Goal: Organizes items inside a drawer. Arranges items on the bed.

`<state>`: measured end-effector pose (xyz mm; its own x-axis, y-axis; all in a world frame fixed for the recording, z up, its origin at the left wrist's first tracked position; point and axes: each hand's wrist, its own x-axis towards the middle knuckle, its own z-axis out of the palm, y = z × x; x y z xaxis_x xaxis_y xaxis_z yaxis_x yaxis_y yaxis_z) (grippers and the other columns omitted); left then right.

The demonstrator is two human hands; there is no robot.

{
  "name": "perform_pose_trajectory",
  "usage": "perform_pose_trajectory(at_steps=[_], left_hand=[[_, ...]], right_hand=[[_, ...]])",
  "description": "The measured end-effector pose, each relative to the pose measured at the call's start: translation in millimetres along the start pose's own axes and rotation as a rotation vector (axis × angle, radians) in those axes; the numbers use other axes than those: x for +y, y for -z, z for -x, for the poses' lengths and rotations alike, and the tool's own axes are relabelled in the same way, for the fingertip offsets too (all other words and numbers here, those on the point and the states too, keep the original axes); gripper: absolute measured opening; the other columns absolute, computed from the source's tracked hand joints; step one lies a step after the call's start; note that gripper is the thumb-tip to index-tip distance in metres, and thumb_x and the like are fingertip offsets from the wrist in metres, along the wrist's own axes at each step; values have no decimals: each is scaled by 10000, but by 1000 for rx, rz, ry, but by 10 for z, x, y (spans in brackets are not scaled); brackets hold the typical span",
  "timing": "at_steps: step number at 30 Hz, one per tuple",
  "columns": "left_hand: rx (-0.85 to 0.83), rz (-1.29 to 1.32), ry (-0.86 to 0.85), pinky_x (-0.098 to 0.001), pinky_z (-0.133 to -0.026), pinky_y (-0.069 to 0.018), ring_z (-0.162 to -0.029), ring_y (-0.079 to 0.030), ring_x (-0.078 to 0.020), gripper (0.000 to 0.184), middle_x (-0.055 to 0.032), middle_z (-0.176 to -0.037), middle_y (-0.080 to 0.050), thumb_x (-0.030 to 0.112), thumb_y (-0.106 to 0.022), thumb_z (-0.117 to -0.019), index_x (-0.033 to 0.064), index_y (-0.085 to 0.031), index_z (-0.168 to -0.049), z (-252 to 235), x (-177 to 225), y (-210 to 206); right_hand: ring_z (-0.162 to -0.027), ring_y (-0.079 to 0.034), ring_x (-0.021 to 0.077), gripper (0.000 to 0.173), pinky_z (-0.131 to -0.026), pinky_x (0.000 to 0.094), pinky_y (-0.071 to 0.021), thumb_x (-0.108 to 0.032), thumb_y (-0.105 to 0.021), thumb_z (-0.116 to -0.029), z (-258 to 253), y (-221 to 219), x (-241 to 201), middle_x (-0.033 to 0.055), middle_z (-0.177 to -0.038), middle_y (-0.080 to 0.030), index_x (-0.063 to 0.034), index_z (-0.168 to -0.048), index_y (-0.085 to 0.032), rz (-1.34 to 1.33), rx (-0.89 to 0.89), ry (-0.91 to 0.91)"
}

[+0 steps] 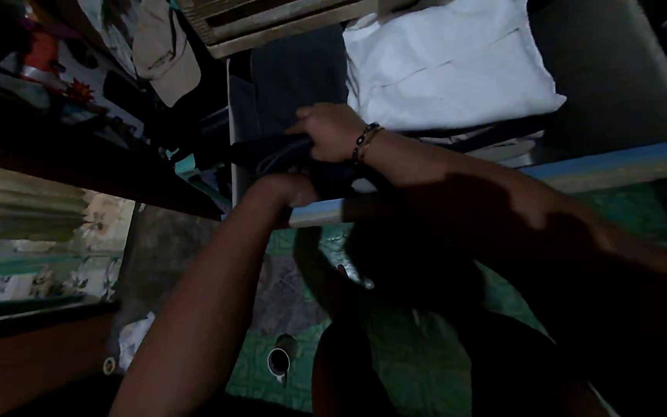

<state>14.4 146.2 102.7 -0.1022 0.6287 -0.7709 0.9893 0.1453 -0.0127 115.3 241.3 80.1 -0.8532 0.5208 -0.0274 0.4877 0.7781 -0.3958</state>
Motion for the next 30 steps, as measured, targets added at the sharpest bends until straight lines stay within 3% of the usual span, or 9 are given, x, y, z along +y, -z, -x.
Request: perform_pose_trajectory(at_steps=[3,9,12,14,17,21,24,26,30], left_hand=[[79,119,-18,-608,-1165,-318,-1524,-261,-399,818,-218,-1669,-220,467,-621,-995,61,-265,-1609,20,-89,-51],[165,-6,-89,-607,-999,-474,-1240,-588,-409,867,-266,-1393,-556,289,-804,-865,56,-346,-1563,-296,-386,-156],[125,-46,34,-638,-981,-453,-1225,-581,-415,593,-231,-1354,-592,196,-709,-942,106,-490,-1485,-350,-313,-193],[27,0,67,-609,-1059,-424,-1321,-535,-377,612,-195,-1454,-544,176,-645,-990,139,-412,-1555,-289,-201,-146],[-3,31,-59,-546,-945,-487,-1098,-627,-359,408,-226,-1191,-649,64,-679,-942,3,-586,-1335,-249,-277,-148],[-27,-8,-155,-555,-965,-480,-1122,-625,-370,501,-240,-1218,-640,-28,-687,-891,-12,-557,-1374,-294,-405,-114],[-133,36,-135,-567,-977,-459,-1151,-606,-353,509,-225,-1267,-625,39,-603,-981,64,-494,-1478,-129,-356,33],[-166,140,-105,-542,-985,-453,-1135,-608,-300,370,-185,-1231,-643,217,-540,-1065,83,-569,-1409,43,-327,129],[-204,193,-86,-562,-1164,-325,-1418,-468,-282,582,-113,-1519,-521,533,-356,-1082,206,-455,-1553,186,-346,118]], right_hand=[[-1247,-585,356,508,-954,625,-490,-155,-709,-889,-75,75,58,133,-1367,-603,-194,-1391,-645,-77,12,-34],[-1242,-585,348,507,-954,637,-483,-186,-730,-873,-92,105,85,123,-1366,-604,-214,-1374,-659,-135,-9,-61],[-1228,-591,346,524,-941,628,-487,-203,-719,-876,-87,91,68,118,-1367,-600,-231,-1394,-642,-108,-24,-58],[-1205,-596,369,575,-930,621,-494,-216,-726,-875,-57,73,30,145,-1367,-589,-210,-1437,-603,-43,-71,-23],[-1206,-588,424,731,-951,619,-487,-266,-772,-883,5,27,-117,210,-1394,-556,-113,-1530,-468,87,-199,54],[-1241,-572,460,837,-996,632,-459,-233,-764,-912,26,37,-180,267,-1378,-568,-61,-1597,-315,97,-307,51],[-1218,-585,463,777,-971,637,-468,-213,-729,-934,12,-3,-203,261,-1345,-591,-78,-1591,-336,128,-334,43],[-1172,-608,462,588,-918,643,-487,-215,-655,-988,-7,-26,-241,250,-1283,-625,-68,-1520,-453,197,-376,53],[-1091,-631,456,270,-833,635,-506,-135,-599,-1006,-46,-75,-392,246,-1151,-660,-36,-1248,-668,318,-487,63]])
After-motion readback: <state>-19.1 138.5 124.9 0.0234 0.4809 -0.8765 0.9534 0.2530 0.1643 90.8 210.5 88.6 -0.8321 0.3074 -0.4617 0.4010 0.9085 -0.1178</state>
